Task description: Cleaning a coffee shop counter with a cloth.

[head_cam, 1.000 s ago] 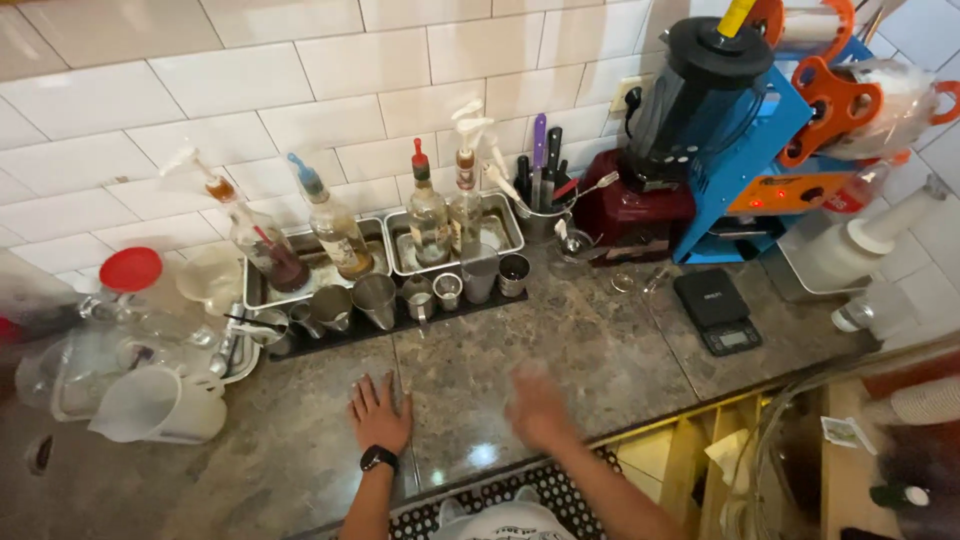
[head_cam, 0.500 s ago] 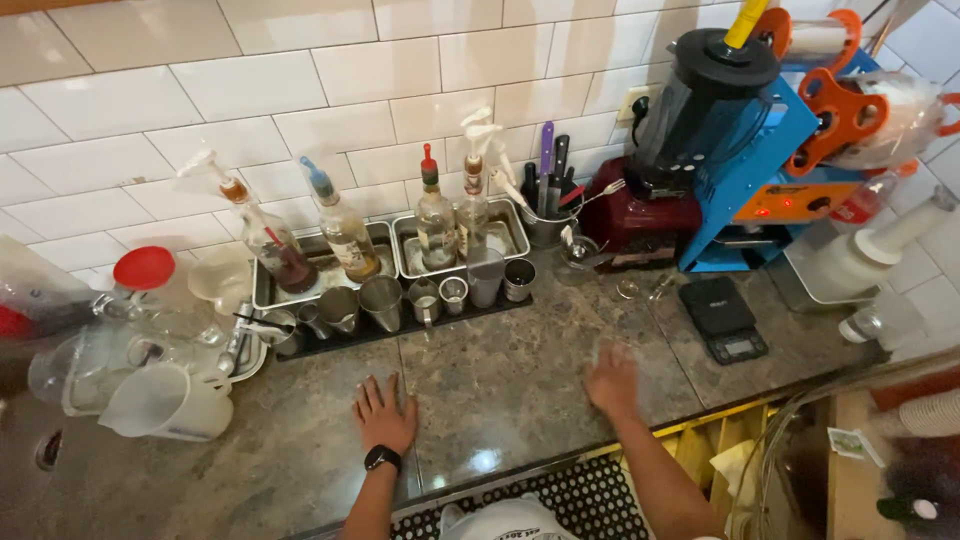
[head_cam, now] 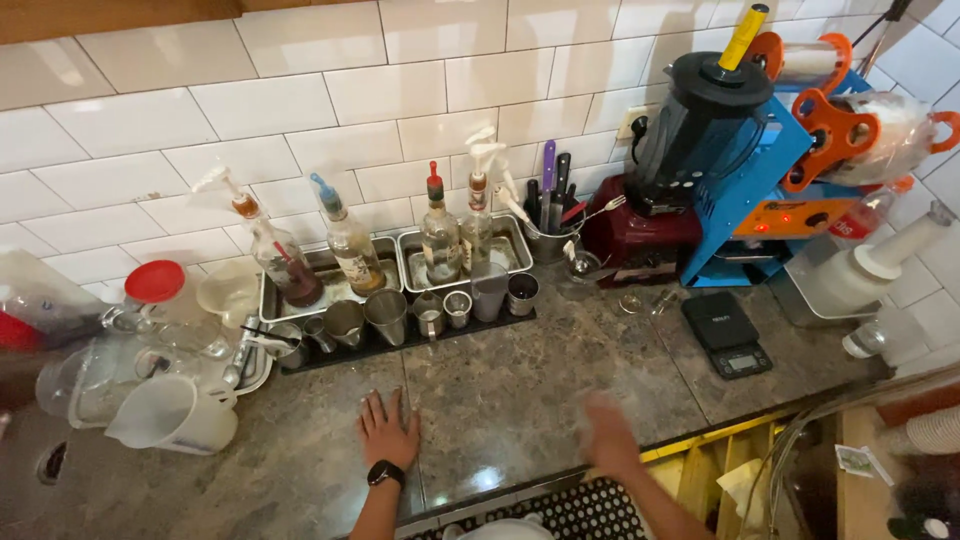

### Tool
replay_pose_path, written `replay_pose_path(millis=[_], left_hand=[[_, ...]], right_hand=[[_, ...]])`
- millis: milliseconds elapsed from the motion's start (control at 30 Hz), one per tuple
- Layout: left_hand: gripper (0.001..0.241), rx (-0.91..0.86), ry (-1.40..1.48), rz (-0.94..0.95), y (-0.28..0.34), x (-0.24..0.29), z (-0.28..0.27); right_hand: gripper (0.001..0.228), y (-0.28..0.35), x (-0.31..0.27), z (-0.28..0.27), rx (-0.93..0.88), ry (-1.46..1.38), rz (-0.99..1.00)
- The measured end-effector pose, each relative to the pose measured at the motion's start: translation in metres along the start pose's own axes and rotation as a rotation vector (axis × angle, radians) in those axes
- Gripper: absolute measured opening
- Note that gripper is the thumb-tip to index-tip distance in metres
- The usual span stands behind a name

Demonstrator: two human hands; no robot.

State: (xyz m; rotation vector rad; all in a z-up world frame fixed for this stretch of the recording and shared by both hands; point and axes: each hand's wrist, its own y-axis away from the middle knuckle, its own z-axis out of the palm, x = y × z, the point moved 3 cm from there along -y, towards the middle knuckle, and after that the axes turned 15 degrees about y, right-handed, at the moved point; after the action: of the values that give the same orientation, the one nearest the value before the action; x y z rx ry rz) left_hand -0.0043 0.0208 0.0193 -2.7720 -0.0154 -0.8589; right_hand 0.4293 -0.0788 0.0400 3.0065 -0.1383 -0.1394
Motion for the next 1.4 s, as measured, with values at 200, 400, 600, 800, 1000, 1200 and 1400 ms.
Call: replay_pose_path(millis=[200,400,600,800,1000,1200,1400], left_hand=[[0.071,0.017,-0.085,0.023,-0.001,-0.010,0.010],[0.068,0.087,-0.045,0.048,0.000,-0.004,0.007],[0.071,-0.020,-0.110,0.020,0.000,-0.016,0.017],[0.072,-0.017,-0.098,0.005,-0.004,-0.003,0.002],[0.066,0.039,-0.055,0.009,0.000,0.010,-0.007],[0.071,0.078,-0.068,0.043,0.002,-0.003,0.004],[0.067,0.116,-0.060,0.022,0.000,0.007,-0.002]], right_hand=[[0.064,-0.081,0.065,0.032,0.797,0.489,0.234],[0.082,-0.049,-0.076,-0.009,0.031,0.106,0.111],[0.073,0.031,-0.083,-0.036,-0.206,0.027,-0.144],[0.079,-0.043,0.076,0.028,0.089,0.220,0.261],[0.081,-0.069,-0.030,-0.037,0.079,-0.120,0.265],[0.071,0.000,-0.121,-0.024,-0.240,0.192,-0.353],[0.078,-0.005,0.030,0.053,-0.029,0.033,0.093]])
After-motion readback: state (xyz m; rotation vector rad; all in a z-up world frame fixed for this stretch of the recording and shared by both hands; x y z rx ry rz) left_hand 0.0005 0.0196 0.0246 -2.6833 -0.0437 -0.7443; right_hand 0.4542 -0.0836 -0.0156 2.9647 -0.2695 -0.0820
